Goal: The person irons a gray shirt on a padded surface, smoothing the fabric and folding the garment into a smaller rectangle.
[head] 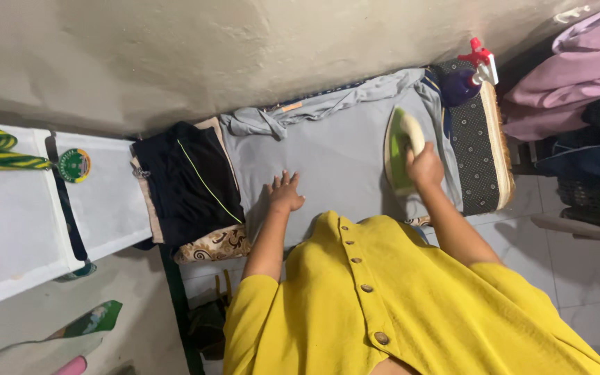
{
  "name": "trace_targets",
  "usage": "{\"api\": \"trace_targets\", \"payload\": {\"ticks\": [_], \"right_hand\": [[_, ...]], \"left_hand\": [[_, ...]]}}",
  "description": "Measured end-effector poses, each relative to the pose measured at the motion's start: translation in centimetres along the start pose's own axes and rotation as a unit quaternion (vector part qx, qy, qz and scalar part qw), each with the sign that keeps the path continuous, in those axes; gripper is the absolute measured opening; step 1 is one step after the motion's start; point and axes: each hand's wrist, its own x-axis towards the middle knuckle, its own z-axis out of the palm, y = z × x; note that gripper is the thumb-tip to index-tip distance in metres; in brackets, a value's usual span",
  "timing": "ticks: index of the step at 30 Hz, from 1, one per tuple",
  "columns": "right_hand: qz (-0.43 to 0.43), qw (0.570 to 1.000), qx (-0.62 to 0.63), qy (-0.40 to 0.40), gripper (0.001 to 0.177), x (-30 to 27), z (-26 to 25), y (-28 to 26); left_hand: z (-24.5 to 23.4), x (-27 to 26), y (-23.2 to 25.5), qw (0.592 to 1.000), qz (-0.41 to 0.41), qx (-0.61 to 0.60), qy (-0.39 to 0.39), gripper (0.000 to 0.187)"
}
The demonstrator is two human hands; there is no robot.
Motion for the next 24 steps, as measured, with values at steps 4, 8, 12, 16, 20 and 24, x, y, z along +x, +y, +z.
{"api": "trace_targets", "payload": {"ticks": [4,8,12,16,20,24], "right_hand": [[-0.034,0.998,0.006,0.053,0.048,5.9,0.3,-1.1],[-0.055,0.998,0.012,0.042,0.046,5.3,0.3,-0.9],[-0.060,0.998,-0.002,-0.035,0.046,-2.7,0.5,1.2],[-0.126,0.991,-0.007,-0.043,0.043,-9.4,1.3,1.7],[-0.159,0.987,-0.015,0.007,0.041,-6.8,2.8,-1.3],[-0.103,0.994,-0.019,0.021,0.040,-0.2,3.6,-6.8]], "left_hand": [[-0.4,-0.5,0.2,1.000,-0.004,-0.010,-0.007,0.088],[0.2,-1.4,-0.1,0.999,0.011,-0.031,0.037,0.085],[3.1,-4.2,-1.9,0.995,0.002,-0.036,0.097,0.086],[5.5,-7.3,-2.8,0.989,-0.018,-0.082,0.120,0.091],[6.4,-8.1,-3.5,0.990,-0.026,-0.092,0.108,0.095],[6.5,-6.4,-3.4,0.984,-0.040,-0.129,0.113,0.096]]}}
